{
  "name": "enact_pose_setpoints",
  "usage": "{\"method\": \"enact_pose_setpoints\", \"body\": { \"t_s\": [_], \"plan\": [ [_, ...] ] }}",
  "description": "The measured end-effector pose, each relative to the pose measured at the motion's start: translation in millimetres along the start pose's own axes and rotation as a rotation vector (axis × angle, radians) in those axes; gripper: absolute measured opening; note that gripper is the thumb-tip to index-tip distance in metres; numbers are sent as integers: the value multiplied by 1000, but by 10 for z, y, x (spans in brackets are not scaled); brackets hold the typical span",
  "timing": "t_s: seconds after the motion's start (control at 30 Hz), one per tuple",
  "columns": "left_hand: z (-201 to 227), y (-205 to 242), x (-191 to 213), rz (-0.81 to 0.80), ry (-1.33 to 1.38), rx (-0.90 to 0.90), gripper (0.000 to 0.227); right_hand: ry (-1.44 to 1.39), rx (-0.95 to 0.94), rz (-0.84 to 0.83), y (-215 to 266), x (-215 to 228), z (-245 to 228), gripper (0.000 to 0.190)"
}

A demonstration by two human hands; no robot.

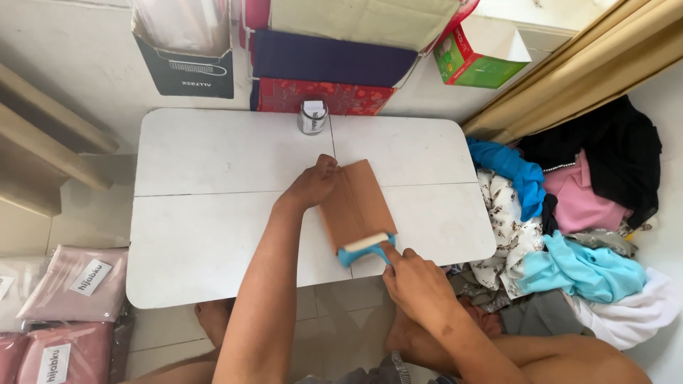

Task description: Using a lint roller to remove debris from a piece of brown fabric on a table, including folding and repositioning the fabric to clean all sides.

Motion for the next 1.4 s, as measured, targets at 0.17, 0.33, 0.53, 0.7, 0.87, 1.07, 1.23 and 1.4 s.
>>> {"method": "enact_pose_setpoints", "body": {
  "t_s": [0.17,0.33,0.53,0.7,0.87,1.07,1.23,1.4],
  "plan": [
    [-3,-102,-36,184,149,-185,32,20,8,179,62,108,62,46],
    [-98,-12,151,264,336,-145,23,1,55,261,94,393,-166,47],
    [-251,4,339,267,391,-90,35,12,138,150,-769,142,-345,48],
    [-268,115,388,344,369,-85,35,-30,157,256,-1129,326,-432,48],
    [-243,56,297,420,186,-167,25,-49,161,145,-797,222,-310,50],
    [39,343,105,846,-426,-341,17,-33,117,-25,-317,89,325,50],
    [38,362,-563,872,-699,-158,37,-250,34,88,179,1371,510,50],
    [295,391,-847,336,-846,62,81,24,174,771,4,2164,1364,52]
  ]
}}
Point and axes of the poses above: each hand's wrist, its own y-axis away from the middle knuckle, its own x-axis out of the back of the hand, z = x × y, the point moved 5 cm from there along -y, towards the middle knuckle, and after that the axes turned 5 degrees about x, right-handed, at the moved point
